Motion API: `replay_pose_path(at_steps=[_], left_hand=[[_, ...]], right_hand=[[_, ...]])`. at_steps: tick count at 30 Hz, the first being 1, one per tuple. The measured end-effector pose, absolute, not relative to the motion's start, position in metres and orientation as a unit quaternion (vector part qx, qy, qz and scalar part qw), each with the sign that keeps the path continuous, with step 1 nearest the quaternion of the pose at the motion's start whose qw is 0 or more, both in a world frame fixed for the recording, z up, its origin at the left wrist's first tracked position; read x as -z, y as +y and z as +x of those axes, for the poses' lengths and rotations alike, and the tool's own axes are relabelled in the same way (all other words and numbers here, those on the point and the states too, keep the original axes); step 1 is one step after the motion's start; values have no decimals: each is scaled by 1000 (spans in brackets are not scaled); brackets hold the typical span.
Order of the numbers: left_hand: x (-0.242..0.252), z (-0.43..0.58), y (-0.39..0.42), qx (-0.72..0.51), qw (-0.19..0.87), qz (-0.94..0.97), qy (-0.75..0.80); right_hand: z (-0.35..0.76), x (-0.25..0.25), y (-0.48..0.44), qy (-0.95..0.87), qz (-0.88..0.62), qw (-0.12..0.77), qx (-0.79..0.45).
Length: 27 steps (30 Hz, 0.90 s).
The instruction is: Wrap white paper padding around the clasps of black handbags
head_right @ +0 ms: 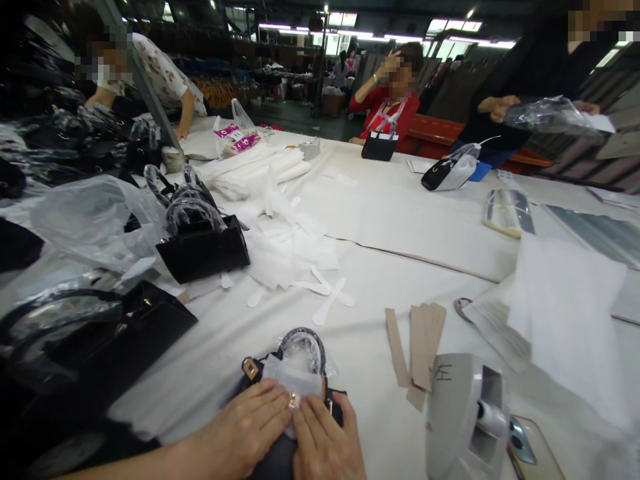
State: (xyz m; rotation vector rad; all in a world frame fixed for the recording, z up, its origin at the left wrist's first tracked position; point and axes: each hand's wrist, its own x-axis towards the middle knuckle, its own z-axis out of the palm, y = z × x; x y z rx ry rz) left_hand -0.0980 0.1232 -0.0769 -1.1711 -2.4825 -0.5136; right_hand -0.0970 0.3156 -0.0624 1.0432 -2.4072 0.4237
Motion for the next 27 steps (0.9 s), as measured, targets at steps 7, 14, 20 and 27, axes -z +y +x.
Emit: replay_pose_path(at_steps=[7,14,20,27], left_hand=[[63,-89,112,150,41,-441,-884],[72,-83,112,209,79,-415,-882],[64,-77,105,435,163,-341,-817],[54,-95,105,572,26,-79,-816]], right_hand=[[-89,56,317,-885,401,230,-51],[-90,55,295,-932,326,158,29],[-110,67,276,-925,347,125,-90],[-106,62,270,-942,304,60,-131]])
